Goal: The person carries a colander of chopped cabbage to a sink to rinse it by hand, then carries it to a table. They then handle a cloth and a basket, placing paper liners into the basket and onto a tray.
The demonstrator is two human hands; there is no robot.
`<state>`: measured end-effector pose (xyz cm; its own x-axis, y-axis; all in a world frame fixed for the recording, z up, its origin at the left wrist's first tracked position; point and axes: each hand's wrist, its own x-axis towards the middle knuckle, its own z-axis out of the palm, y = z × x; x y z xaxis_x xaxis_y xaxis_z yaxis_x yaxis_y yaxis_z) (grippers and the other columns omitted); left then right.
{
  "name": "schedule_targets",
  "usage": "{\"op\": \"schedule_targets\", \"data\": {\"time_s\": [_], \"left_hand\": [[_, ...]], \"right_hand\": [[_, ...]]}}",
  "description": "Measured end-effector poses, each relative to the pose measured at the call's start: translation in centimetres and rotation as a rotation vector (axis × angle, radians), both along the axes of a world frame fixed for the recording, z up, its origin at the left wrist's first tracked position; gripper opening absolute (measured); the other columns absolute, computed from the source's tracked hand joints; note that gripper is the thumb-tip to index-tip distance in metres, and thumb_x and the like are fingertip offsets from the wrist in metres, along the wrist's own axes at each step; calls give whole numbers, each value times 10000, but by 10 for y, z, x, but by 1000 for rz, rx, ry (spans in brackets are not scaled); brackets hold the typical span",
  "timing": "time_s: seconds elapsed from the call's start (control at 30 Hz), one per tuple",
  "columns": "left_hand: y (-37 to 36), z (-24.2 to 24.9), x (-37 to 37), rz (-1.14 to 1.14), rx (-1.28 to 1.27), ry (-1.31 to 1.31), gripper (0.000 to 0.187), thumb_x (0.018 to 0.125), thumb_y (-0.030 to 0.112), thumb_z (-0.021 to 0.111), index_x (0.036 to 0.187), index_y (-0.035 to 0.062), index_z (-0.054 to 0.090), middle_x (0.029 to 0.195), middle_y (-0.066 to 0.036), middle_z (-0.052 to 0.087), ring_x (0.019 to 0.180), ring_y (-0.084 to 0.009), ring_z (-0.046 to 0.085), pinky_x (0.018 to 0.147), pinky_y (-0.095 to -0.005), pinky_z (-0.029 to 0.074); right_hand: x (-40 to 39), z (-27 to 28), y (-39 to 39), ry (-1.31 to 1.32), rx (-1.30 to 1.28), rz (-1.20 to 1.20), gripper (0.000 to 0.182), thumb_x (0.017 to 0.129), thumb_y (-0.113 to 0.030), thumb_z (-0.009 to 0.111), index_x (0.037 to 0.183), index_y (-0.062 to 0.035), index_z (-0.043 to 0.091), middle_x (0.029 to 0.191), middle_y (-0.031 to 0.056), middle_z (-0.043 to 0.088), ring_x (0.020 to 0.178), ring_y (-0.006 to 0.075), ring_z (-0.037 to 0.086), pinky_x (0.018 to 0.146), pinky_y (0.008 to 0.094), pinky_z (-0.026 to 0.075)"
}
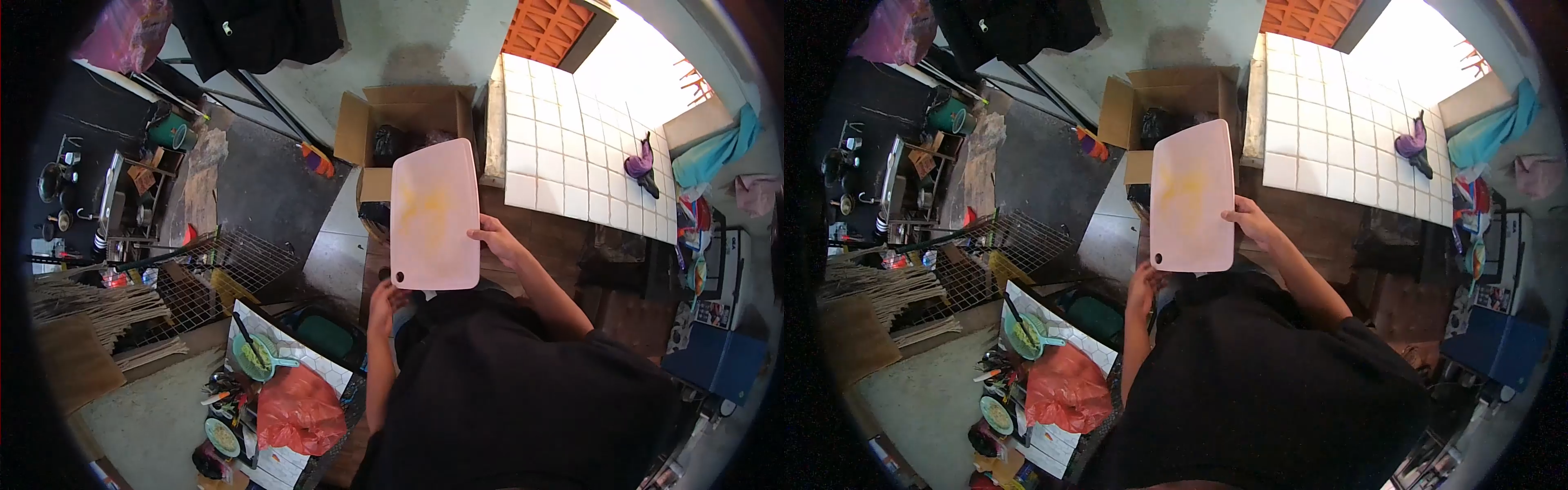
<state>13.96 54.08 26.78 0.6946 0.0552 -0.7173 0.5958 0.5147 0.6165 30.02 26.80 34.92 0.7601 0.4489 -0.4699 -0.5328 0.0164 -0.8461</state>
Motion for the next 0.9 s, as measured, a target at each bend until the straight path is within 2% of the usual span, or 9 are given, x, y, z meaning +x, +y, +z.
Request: {"op": "schedule_targets", "data": {"time_s": [0.1, 0.23, 0.37, 0.4, 0.47, 0.57, 0.7, 0.83, 0.9], "left_hand": [[27, -52, 45, 125, -208, -152, 520, 940, 393, 490, 1314, 35, 438, 1195, -156, 586, 1100, -240, 559, 854, -362, 465], [26, -100, 177, 116, -84, 75, 692, 892, 587, 489, 1327, 54, 427, 1290, -148, 520, 1180, -275, 494, 898, -367, 442], [18, -96, 270, 464, -195, -224, 722, 856, 642, 508, 1255, 41, 498, 1124, -98, 598, 1043, -216, 581, 852, -384, 478], [26, -86, 282, 391, -112, -96, 688, 853, 672, 472, 1242, 106, 498, 1061, -91, 600, 889, -204, 607, 800, -381, 497], [24, -38, 297, 328, 23, 5, 712, 832, 716, 460, 1139, 82, 558, 989, -85, 617, 854, -197, 614, 705, -357, 518], [31, -95, 328, 345, 406, 62, 763, 832, 724, 451, 1077, 11, 562, 891, -111, 645, 786, -221, 658, 667, -353, 531], [30, -41, 332, 207, 190, 30, 858, 811, 777, 400, 1062, -28, 562, 814, -135, 643, 643, -213, 660, 502, -312, 504], [35, -50, 352, 153, 147, 28, 871, 802, 788, 397, 1018, -36, 577, 866, -156, 637, 762, -209, 662, 584, -330, 509], [34, -62, 356, 201, 245, -76, 841, 820, 750, 434, 1014, -56, 574, 976, -186, 622, 927, -239, 630, 726, -383, 491]], "right_hand": [[7, 33, -11, -101, -131, -37, 362, 900, -25, 516, 1259, 19, 505, 1176, 81, 595, 1097, 149, 532, 978, 300, 394], [2, 77, -32, -262, -168, -18, 339, 916, -17, 472, 1251, 32, 498, 1152, 81, 594, 1074, 134, 533, 946, 296, 413], [-14, 98, -45, -248, -300, -76, 315, 941, -27, 450, 1247, 37, 488, 1119, 82, 601, 1027, 131, 553, 902, 282, 433], [-21, 97, -46, -243, -268, -134, 306, 950, -36, 448, 1246, 35, 486, 1106, 83, 605, 1014, 131, 558, 888, 278, 439], [-33, 75, -52, -202, -265, -163, 294, 962, -57, 453, 1239, 34, 491, 1100, 86, 610, 1012, 134, 562, 883, 279, 443], [-42, 48, -34, -54, -197, -249, 284, 965, -80, 471, 1225, 31, 504, 1112, 92, 613, 1004, 146, 569, 891, 286, 443], [-32, -34, -16, -49, -134, -281, 257, 966, -96, 477, 1182, 34, 523, 1065, 77, 617, 954, 141, 567, 870, 287, 443], [-7, -63, -6, -123, -275, -200, 256, 965, -146, 496, 1129, 47, 533, 1012, 67, 607, 923, 125, 537, 843, 278, 433], [7, -74, -9, -138, -385, -199, 293, 965, -208, 511, 1124, 35, 550, 990, 83, 618, 925, 126, 544, 839, 279, 435]]}}
